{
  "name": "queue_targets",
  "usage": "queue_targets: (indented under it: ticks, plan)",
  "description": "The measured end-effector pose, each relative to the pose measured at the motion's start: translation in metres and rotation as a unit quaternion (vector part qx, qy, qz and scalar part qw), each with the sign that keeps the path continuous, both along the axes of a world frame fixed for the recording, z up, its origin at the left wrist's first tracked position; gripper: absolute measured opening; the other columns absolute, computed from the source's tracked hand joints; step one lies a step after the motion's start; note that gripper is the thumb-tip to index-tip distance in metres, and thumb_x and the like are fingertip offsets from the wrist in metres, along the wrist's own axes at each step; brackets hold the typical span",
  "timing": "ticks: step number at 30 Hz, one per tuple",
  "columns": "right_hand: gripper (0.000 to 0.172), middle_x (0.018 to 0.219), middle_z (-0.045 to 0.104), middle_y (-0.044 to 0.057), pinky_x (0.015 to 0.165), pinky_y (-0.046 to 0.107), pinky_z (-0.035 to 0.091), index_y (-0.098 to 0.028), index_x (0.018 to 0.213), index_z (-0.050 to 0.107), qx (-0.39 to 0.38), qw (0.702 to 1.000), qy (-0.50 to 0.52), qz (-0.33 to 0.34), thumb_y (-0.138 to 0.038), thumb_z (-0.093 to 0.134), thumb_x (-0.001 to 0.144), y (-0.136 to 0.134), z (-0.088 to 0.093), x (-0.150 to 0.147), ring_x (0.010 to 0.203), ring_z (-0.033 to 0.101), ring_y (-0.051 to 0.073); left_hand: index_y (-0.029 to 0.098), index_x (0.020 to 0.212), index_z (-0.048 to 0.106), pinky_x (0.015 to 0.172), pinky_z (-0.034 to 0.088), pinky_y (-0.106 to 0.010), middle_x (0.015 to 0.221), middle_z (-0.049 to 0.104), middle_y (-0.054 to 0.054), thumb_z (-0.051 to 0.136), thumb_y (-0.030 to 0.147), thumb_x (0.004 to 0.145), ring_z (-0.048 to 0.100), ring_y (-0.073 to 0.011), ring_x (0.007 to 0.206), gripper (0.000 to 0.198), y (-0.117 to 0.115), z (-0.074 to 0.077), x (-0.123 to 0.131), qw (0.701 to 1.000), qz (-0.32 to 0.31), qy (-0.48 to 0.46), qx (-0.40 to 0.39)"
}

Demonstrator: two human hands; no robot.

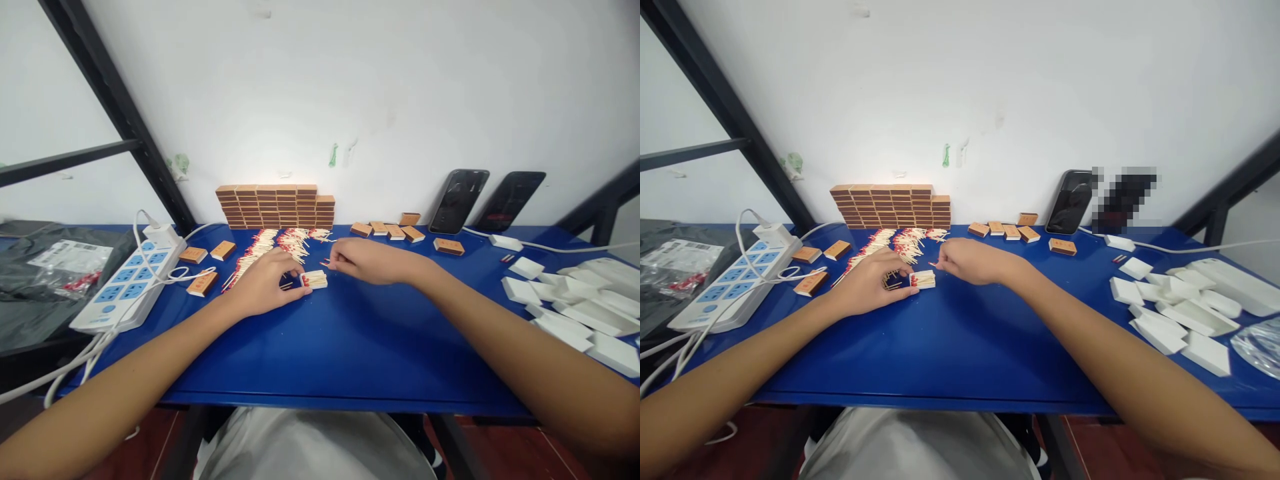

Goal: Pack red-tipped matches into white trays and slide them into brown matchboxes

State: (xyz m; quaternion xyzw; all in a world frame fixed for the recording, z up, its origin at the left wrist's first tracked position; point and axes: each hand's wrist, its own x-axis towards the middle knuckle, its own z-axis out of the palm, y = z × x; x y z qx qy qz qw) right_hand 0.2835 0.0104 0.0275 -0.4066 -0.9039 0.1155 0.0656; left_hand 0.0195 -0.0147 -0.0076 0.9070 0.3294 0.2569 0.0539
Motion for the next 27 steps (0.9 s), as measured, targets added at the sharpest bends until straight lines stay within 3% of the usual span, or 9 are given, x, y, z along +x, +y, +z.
queue_targets:
  ticks: [9,15,18,22,27]
  plan:
    - [0.023,0.114,0.066,0.015,0.071,0.031,0.042,-0.013,0.108,0.067,0.113,0.989,-0.078,0.050,-0.026,0.048,0.109,-0.027,-0.006,-0.036,0.087,0.065,0.022,0.019,0.091,0.068,0.079,0.048,-0.037,0.088,0.068,-0.005,0.078,0.044,0.091,0.062,-0.0237,0.088,0.027,0.002,-0.003,-0.001,1.000,-0.005,0.011,0.005]
    - [0.021,0.108,0.068,0.013,0.077,0.032,0.042,-0.015,0.101,0.069,0.118,0.992,-0.013,-0.028,-0.023,0.051,0.106,0.000,0.005,-0.006,0.091,0.063,0.023,0.020,0.094,0.071,0.083,0.049,-0.036,0.093,0.072,-0.004,0.080,0.041,0.091,0.063,-0.0227,0.091,0.023,-0.001,0.000,0.000,1.000,-0.009,-0.007,-0.006]
    - [0.013,0.104,0.070,0.011,0.079,0.031,0.043,-0.017,0.104,0.071,0.053,0.998,0.009,-0.028,-0.021,0.062,0.096,0.021,0.001,0.017,0.092,0.063,0.023,0.020,0.094,0.071,0.082,0.050,-0.036,0.093,0.072,-0.004,0.079,0.041,0.091,0.064,-0.0226,0.089,0.023,-0.001,0.000,0.000,1.000,-0.006,-0.004,-0.004]
    - [0.021,0.105,0.071,0.010,0.076,0.031,0.045,-0.019,0.107,0.072,-0.030,0.999,0.031,-0.027,-0.031,0.068,0.091,0.036,-0.009,0.035,0.090,0.064,0.022,0.020,0.094,0.072,0.082,0.049,-0.037,0.092,0.072,-0.005,0.078,0.045,0.092,0.064,-0.0231,0.090,0.025,0.001,-0.001,-0.001,1.000,-0.007,-0.002,-0.007]
    - [0.007,0.099,0.073,0.009,0.070,0.030,0.043,-0.018,0.091,0.071,-0.073,0.996,-0.023,-0.050,-0.023,0.066,0.091,0.042,-0.013,0.041,0.081,0.062,0.020,0.020,0.095,0.072,0.083,0.049,-0.037,0.093,0.072,-0.005,0.077,0.047,0.092,0.064,-0.0231,0.091,0.027,0.001,-0.002,-0.001,1.000,-0.004,0.000,-0.015]
